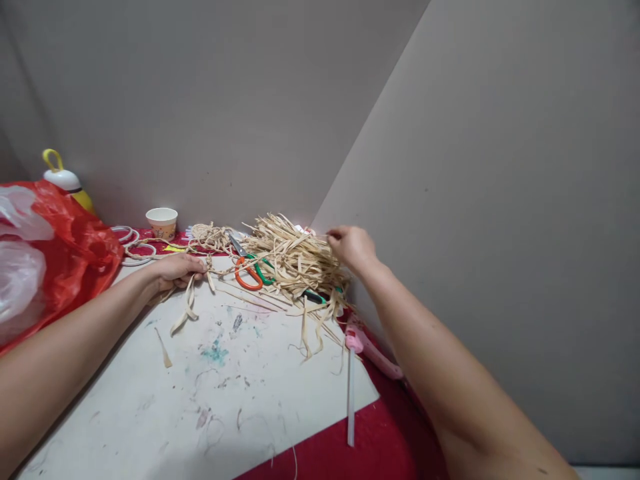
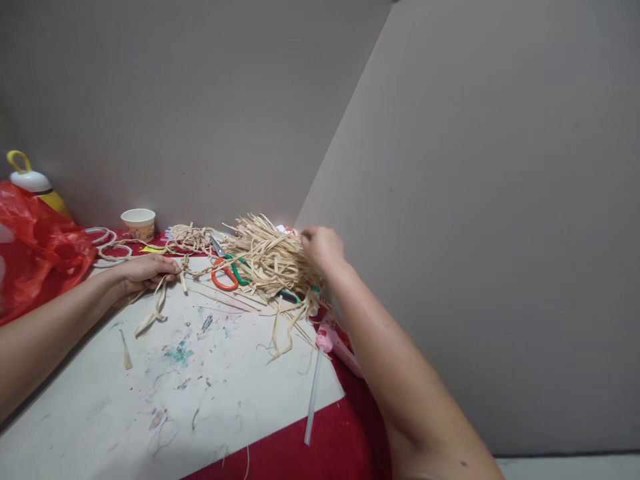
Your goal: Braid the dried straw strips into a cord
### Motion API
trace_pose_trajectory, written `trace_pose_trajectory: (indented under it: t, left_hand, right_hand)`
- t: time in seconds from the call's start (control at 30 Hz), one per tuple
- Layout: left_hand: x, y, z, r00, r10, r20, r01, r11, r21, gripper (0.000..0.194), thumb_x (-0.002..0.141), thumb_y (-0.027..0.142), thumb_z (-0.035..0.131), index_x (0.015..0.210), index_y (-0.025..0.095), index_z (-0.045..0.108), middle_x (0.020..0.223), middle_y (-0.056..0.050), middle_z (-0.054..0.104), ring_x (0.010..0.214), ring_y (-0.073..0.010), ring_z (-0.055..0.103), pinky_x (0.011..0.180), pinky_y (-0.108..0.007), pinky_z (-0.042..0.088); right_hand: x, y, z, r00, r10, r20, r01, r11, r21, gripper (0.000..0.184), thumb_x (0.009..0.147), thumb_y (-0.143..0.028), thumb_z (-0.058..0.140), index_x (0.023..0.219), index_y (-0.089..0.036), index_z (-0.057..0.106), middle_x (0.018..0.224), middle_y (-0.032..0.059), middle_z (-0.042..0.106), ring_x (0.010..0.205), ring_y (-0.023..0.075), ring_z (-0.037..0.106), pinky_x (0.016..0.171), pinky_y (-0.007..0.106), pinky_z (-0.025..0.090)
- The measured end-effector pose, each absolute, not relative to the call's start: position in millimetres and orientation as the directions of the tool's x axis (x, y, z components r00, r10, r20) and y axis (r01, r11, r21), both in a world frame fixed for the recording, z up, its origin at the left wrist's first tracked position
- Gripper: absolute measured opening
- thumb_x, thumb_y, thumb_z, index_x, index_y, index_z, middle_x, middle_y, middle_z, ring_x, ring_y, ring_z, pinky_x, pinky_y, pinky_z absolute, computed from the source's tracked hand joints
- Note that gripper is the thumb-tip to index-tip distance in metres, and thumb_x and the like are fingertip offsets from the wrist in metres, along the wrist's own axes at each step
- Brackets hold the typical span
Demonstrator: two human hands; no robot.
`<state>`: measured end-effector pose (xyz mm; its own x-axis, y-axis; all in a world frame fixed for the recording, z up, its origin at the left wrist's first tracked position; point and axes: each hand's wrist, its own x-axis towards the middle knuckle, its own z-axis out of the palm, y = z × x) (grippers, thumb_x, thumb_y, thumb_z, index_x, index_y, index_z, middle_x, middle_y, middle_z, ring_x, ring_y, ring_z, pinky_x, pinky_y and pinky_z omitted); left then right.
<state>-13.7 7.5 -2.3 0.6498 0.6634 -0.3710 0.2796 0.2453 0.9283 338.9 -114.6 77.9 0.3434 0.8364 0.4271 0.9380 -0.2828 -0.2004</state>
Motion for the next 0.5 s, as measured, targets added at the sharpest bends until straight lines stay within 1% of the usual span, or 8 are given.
trace_pose_trajectory:
  t: [0.03, 0.07, 0.13, 0.17, 0.33, 0.43, 0.5]
  left_hand:
    - [-13.6, 7.1, -1.9, 0.652, 0.661, -0.372, 0.285, 0.240, 0.928, 0.019, 0.063, 0.026, 0.069, 0.061, 0.013, 0.055, 0.048, 0.002, 0.047, 0.034, 0.0003, 0.018, 0.037, -0.018, 0.006]
    - [-13.5, 6.9, -1.6, 0.653, 0.658, -0.374, 0.292, 0.237, 0.927, 0.018, 0.062, 0.026, 0.069, 0.061, 0.013, 0.056, 0.048, 0.002, 0.048, 0.034, 0.0002, 0.018, 0.037, -0.018, 0.006]
    - [-13.2, 6.7, -1.6, 0.652, 0.657, -0.379, 0.302, 0.233, 0.924, 0.017, 0.062, 0.025, 0.068, 0.061, 0.013, 0.057, 0.048, 0.002, 0.048, 0.034, 0.0000, 0.018, 0.037, -0.019, 0.005]
    - [-13.1, 6.7, -1.8, 0.649, 0.659, -0.379, 0.306, 0.230, 0.924, 0.017, 0.062, 0.025, 0.068, 0.060, 0.013, 0.057, 0.048, 0.002, 0.048, 0.034, 0.0000, 0.018, 0.038, -0.019, 0.005]
    - [-11.7, 5.9, -1.0, 0.637, 0.674, -0.373, 0.327, 0.202, 0.923, 0.017, 0.062, 0.026, 0.068, 0.059, 0.013, 0.057, 0.048, 0.002, 0.048, 0.034, -0.0004, 0.019, 0.038, -0.019, 0.006]
    - [-10.3, 5.6, -0.8, 0.631, 0.681, -0.370, 0.353, 0.172, 0.920, 0.019, 0.063, 0.027, 0.067, 0.055, 0.013, 0.057, 0.048, 0.002, 0.047, 0.033, -0.0011, 0.022, 0.037, -0.019, 0.007]
    - [-9.5, 6.1, -1.9, 0.628, 0.688, -0.364, 0.360, 0.158, 0.919, 0.021, 0.064, 0.028, 0.067, 0.053, 0.013, 0.057, 0.047, 0.002, 0.046, 0.033, -0.0015, 0.023, 0.037, -0.020, 0.008]
  right_hand:
    - [342.2, -117.3, 83.1, 0.368, 0.787, 0.496, 0.927, -0.265, -0.267, 0.031, 0.076, -0.023, 0.049, 0.094, -0.015, 0.072, 0.093, 0.0128, 0.071, 0.082, 0.0239, 0.065, 0.071, 0.032, 0.048]
    - [344.8, -120.2, 87.5, 0.381, 0.740, 0.555, 0.915, -0.215, -0.342, 0.033, 0.075, -0.021, 0.047, 0.097, -0.013, 0.071, 0.095, 0.0130, 0.070, 0.081, 0.0229, 0.066, 0.072, 0.033, 0.049]
    - [347.2, -126.3, 93.0, 0.396, 0.669, 0.629, 0.879, -0.077, -0.471, 0.038, 0.074, -0.019, 0.043, 0.103, -0.011, 0.067, 0.098, 0.0124, 0.070, 0.076, 0.0200, 0.066, 0.068, 0.032, 0.052]
    - [346.7, -129.3, 94.3, 0.402, 0.647, 0.648, 0.858, -0.019, -0.513, 0.039, 0.074, -0.019, 0.042, 0.104, -0.010, 0.066, 0.099, 0.0121, 0.069, 0.074, 0.0189, 0.066, 0.065, 0.031, 0.052]
    - [333.7, -138.7, 95.1, 0.427, 0.583, 0.691, 0.789, 0.132, -0.600, 0.037, 0.075, -0.022, 0.044, 0.105, -0.013, 0.064, 0.103, 0.0115, 0.068, 0.076, 0.0160, 0.066, 0.052, 0.024, 0.050]
    - [326.0, -138.9, 99.0, 0.513, 0.520, 0.683, 0.670, 0.254, -0.697, 0.036, 0.077, -0.029, 0.047, 0.106, -0.013, 0.061, 0.101, 0.0114, 0.067, 0.071, 0.0137, 0.064, 0.045, 0.020, 0.045]
    - [322.6, -137.3, 102.5, 0.559, 0.530, 0.638, 0.566, 0.319, -0.760, 0.035, 0.075, -0.031, 0.052, 0.104, -0.013, 0.061, 0.092, 0.0094, 0.067, 0.062, 0.0108, 0.060, 0.044, 0.020, 0.043]
